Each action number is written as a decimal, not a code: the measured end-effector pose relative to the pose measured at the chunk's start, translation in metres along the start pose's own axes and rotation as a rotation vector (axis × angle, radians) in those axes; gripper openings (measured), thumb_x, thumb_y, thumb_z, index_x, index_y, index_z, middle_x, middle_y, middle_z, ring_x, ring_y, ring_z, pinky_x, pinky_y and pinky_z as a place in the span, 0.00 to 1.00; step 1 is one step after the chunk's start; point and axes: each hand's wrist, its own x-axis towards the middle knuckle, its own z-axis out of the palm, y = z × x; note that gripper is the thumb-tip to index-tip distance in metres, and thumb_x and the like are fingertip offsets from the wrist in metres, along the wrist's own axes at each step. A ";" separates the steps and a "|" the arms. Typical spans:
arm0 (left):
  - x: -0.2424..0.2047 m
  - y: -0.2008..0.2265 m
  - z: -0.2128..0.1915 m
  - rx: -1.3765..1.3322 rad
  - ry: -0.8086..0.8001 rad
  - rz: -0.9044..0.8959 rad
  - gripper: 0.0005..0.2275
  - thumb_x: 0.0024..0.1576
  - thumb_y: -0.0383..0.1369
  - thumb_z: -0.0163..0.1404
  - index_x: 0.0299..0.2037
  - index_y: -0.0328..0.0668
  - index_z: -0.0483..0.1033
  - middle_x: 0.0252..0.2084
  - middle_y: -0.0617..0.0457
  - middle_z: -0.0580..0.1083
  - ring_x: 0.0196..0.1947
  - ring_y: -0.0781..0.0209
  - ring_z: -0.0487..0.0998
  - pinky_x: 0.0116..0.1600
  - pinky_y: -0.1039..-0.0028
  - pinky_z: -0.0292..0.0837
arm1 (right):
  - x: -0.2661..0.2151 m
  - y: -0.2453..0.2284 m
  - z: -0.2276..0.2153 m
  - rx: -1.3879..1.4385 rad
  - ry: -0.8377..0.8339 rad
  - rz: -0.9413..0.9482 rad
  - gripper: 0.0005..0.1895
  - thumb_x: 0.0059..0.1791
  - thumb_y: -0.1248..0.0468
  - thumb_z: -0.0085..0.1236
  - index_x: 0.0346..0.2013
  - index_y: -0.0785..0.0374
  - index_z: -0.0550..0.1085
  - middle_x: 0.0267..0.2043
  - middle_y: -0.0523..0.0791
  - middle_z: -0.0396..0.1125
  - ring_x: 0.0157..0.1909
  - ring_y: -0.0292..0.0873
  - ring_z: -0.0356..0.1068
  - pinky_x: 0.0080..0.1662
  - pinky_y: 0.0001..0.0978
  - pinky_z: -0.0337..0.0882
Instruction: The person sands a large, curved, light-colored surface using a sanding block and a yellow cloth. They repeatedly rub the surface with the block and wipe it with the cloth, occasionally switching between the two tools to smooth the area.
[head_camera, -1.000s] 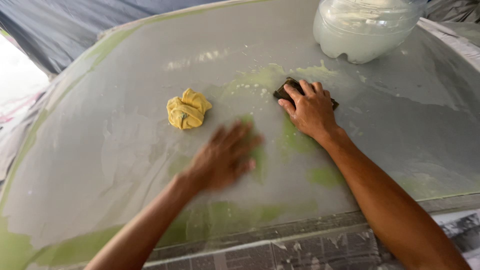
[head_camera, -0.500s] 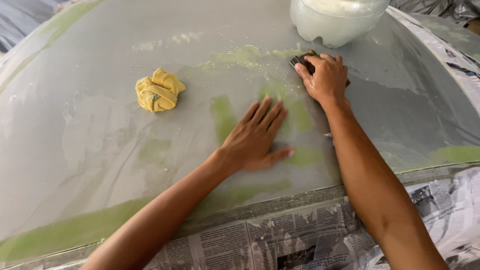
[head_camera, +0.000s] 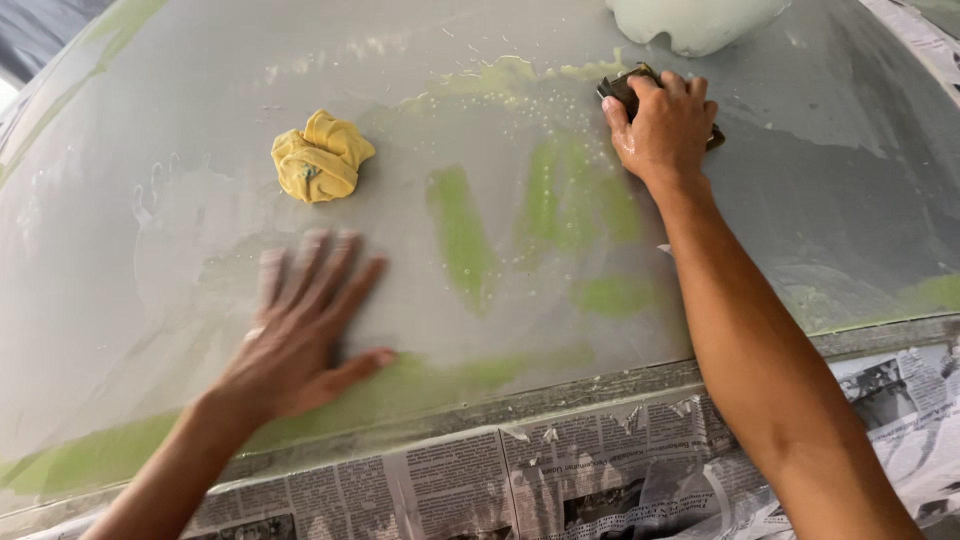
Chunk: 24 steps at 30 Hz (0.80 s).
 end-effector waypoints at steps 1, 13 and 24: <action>0.014 0.015 0.008 -0.050 -0.020 0.065 0.45 0.54 0.70 0.29 0.77 0.51 0.40 0.80 0.44 0.35 0.78 0.37 0.30 0.73 0.36 0.24 | -0.001 -0.002 0.000 -0.006 -0.002 0.002 0.19 0.54 0.47 0.64 0.50 0.57 0.80 0.51 0.49 0.71 0.55 0.59 0.62 0.51 0.59 0.64; 0.138 0.175 0.046 0.053 0.226 0.458 0.40 0.63 0.66 0.22 0.77 0.45 0.53 0.79 0.47 0.52 0.80 0.48 0.48 0.80 0.50 0.38 | -0.005 0.022 0.003 -0.024 0.023 -0.115 0.23 0.58 0.42 0.58 0.51 0.58 0.80 0.54 0.53 0.72 0.57 0.63 0.63 0.52 0.61 0.64; -0.070 -0.002 -0.010 -0.128 -0.013 -0.033 0.37 0.59 0.65 0.19 0.76 0.57 0.42 0.79 0.52 0.39 0.79 0.51 0.33 0.76 0.49 0.24 | -0.010 0.029 0.016 -0.025 0.029 -0.127 0.20 0.57 0.47 0.62 0.51 0.60 0.80 0.53 0.52 0.72 0.54 0.61 0.63 0.51 0.57 0.65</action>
